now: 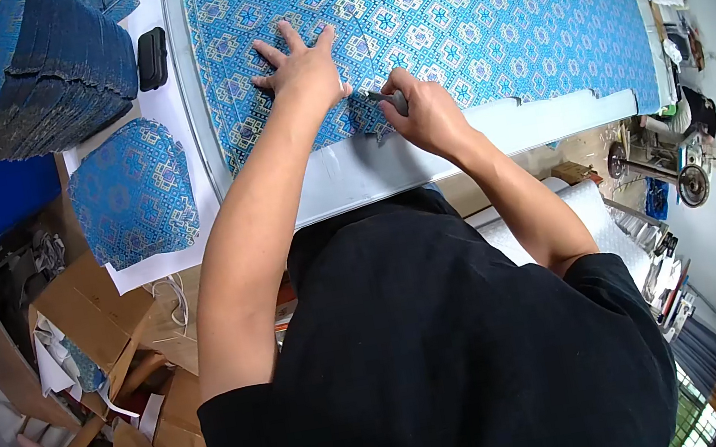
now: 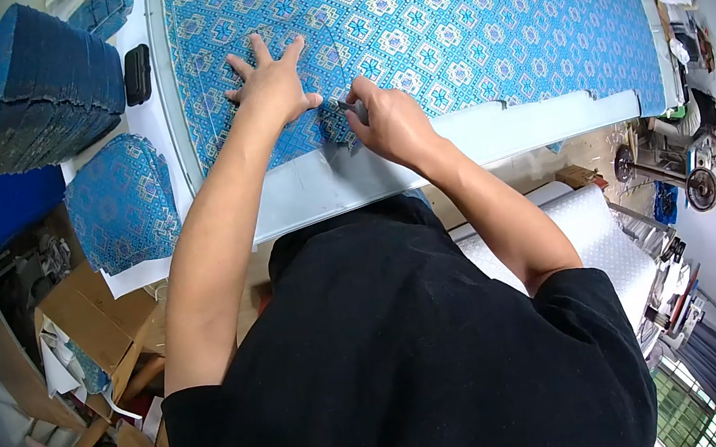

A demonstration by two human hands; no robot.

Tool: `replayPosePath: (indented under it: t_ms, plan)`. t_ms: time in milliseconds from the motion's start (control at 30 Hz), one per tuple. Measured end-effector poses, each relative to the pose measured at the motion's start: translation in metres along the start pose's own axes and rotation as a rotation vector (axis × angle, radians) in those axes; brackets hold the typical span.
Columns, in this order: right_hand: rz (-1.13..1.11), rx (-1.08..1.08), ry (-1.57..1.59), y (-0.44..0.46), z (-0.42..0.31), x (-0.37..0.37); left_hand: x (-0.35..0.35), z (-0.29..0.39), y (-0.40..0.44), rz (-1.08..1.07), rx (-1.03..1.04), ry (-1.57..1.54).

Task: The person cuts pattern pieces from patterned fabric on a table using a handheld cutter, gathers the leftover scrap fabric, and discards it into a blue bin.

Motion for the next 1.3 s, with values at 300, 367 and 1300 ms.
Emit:
replayPosePath:
  t_ms: [300, 367, 1300]
  plan:
    - [0.017, -0.044, -0.077, 0.009, -0.008, 0.005, -0.003, 0.002, -0.002, 0.005, 0.018, 0.019]
    - [0.029, -0.027, -0.061, 0.008, -0.008, 0.008, -0.005, 0.004, -0.003, 0.012, 0.021, 0.019]
    - [0.321, -0.298, 0.209, -0.014, 0.026, 0.014, -0.002, 0.002, -0.001, 0.069, 0.004, 0.035]
Point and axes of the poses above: each hand's wrist, its own y-axis towards the middle knuckle, its own x-axis out of the palm, z = x × y, the point moved 10 cm from there along y, towards the middle knuckle, and after that the axes turned 1 degree about x, right-handed, at the moved point
